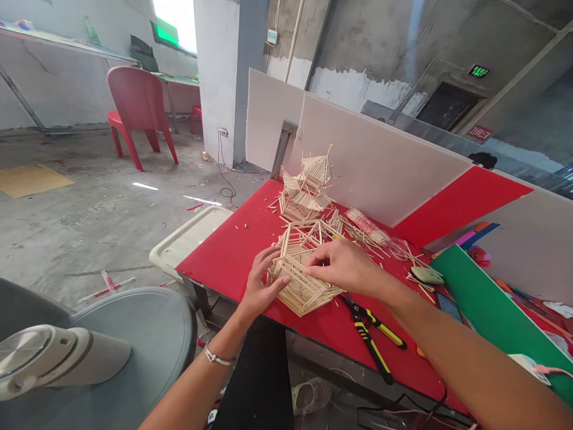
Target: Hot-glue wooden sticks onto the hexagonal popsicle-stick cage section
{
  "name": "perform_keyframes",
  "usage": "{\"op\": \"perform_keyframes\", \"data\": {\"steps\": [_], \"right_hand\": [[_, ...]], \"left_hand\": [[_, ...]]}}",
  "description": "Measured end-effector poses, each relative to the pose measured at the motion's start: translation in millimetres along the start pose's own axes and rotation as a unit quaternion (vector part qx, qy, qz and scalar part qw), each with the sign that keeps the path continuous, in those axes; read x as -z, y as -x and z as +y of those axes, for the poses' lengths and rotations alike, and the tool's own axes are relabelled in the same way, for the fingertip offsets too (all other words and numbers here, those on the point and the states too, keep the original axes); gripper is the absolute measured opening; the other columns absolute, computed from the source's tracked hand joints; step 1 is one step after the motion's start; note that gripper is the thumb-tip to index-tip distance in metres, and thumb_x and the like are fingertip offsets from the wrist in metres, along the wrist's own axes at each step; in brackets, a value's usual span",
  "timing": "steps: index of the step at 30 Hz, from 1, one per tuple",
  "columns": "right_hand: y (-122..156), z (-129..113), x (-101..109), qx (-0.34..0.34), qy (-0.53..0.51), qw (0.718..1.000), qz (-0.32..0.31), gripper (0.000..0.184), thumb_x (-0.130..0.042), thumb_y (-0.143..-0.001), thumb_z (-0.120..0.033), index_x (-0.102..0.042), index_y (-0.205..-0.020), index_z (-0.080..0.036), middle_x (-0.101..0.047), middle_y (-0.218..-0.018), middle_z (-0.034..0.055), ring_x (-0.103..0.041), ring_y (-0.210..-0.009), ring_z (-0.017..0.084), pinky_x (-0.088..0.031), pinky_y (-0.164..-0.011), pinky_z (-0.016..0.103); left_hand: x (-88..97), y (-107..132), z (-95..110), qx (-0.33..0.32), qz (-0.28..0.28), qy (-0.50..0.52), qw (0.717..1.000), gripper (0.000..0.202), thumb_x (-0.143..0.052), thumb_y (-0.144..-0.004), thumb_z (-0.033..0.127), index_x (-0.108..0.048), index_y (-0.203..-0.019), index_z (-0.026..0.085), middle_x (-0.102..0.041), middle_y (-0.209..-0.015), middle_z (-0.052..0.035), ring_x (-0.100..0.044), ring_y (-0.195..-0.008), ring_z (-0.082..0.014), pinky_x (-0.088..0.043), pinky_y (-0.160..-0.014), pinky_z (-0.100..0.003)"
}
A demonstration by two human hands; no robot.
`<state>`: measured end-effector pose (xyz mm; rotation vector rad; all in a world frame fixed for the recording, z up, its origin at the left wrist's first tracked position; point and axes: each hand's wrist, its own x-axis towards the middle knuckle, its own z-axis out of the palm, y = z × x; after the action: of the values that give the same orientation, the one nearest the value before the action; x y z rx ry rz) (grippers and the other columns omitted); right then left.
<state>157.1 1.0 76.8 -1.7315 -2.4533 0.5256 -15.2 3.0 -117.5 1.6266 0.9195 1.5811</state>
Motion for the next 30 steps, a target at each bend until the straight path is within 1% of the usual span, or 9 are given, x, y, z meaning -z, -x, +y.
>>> {"op": "perform_keyframes", "data": {"steps": [5,7,10,13,16,21,27,30], "right_hand": [[1,3,-2,-0.003,-0.004,1.000,-0.001,0.015,-0.068,-0.079,-0.034,-0.081,-0.076,-0.026,-0.076,-0.074,-0.0014,-0.066,-0.068,0.015,-0.041,-0.059,0.025],[1,5,-3,-0.004,-0.012,1.000,0.001,0.015,-0.070,-0.079,-0.037,-0.081,-0.082,-0.028,-0.077,-0.078,-0.0015,-0.067,-0.070,0.015,-0.043,-0.060,0.025],[2,9,-3,0.003,-0.031,0.999,0.012,0.021,-0.069,-0.081,-0.041,-0.081,-0.094,-0.029,-0.079,-0.087,-0.0004,-0.069,-0.077,0.017,-0.048,-0.066,0.026],[5,15,-1,0.026,-0.046,0.998,0.024,0.023,-0.062,-0.088,-0.037,-0.081,-0.099,-0.029,-0.079,-0.096,0.0010,-0.071,-0.084,0.019,-0.051,-0.074,0.027],[12,23,1,0.035,-0.058,0.997,0.022,0.022,-0.062,-0.089,-0.033,-0.081,-0.098,-0.028,-0.079,-0.097,0.0006,-0.071,-0.086,0.019,-0.052,-0.075,0.028],[26,35,0,0.018,-0.069,0.997,0.007,0.021,-0.065,-0.085,-0.029,-0.081,-0.099,-0.028,-0.079,-0.098,-0.0001,-0.073,-0.089,0.020,-0.055,-0.081,0.030],[30,33,-4,0.011,-0.074,0.997,0.024,0.022,-0.066,-0.083,-0.026,-0.081,-0.098,-0.029,-0.079,-0.099,-0.0007,-0.073,-0.088,0.020,-0.056,-0.081,0.029],[29,30,-6,0.023,-0.066,0.997,0.034,0.021,-0.065,-0.083,-0.026,-0.081,-0.097,-0.029,-0.079,-0.097,-0.0007,-0.073,-0.086,0.019,-0.055,-0.080,0.029]], "left_hand": [[0.9,0,1,0.005,0.002,-0.001,1.000,0.042,-0.072,-0.085,0.044,-0.068,-0.123,0.025,-0.055,-0.141,-0.0143,-0.046,-0.138,-0.0325,-0.041,-0.112,-0.054],[1.2,0,0,0.008,0.000,0.000,1.000,0.042,-0.071,-0.085,0.045,-0.068,-0.122,0.026,-0.055,-0.142,-0.0142,-0.046,-0.138,-0.0325,-0.041,-0.112,-0.054],[1.2,0,0,0.004,0.001,-0.002,1.000,0.044,-0.071,-0.085,0.046,-0.067,-0.123,0.025,-0.055,-0.141,-0.0145,-0.046,-0.137,-0.0327,-0.041,-0.113,-0.055],[0.9,1,-1,-0.001,0.008,-0.003,1.000,0.046,-0.072,-0.085,0.047,-0.066,-0.125,0.025,-0.055,-0.140,-0.0147,-0.047,-0.136,-0.0328,-0.040,-0.113,-0.055],[0.7,1,-3,0.001,0.006,-0.001,1.000,0.046,-0.071,-0.085,0.046,-0.066,-0.126,0.025,-0.055,-0.141,-0.0146,-0.047,-0.137,-0.0328,-0.039,-0.113,-0.055],[0.4,1,-5,0.006,0.004,0.008,1.000,0.046,-0.072,-0.085,0.044,-0.066,-0.126,0.026,-0.054,-0.143,-0.0143,-0.046,-0.138,-0.0326,-0.039,-0.114,-0.054],[0.5,1,-5,0.007,0.004,0.008,1.000,0.046,-0.071,-0.085,0.045,-0.065,-0.127,0.026,-0.054,-0.143,-0.0139,-0.046,-0.138,-0.0323,-0.039,-0.114,-0.053],[0.8,1,-4,0.002,0.002,0.004,1.000,0.046,-0.071,-0.086,0.045,-0.065,-0.128,0.026,-0.054,-0.142,-0.0141,-0.046,-0.138,-0.0322,-0.039,-0.114,-0.053]]}}
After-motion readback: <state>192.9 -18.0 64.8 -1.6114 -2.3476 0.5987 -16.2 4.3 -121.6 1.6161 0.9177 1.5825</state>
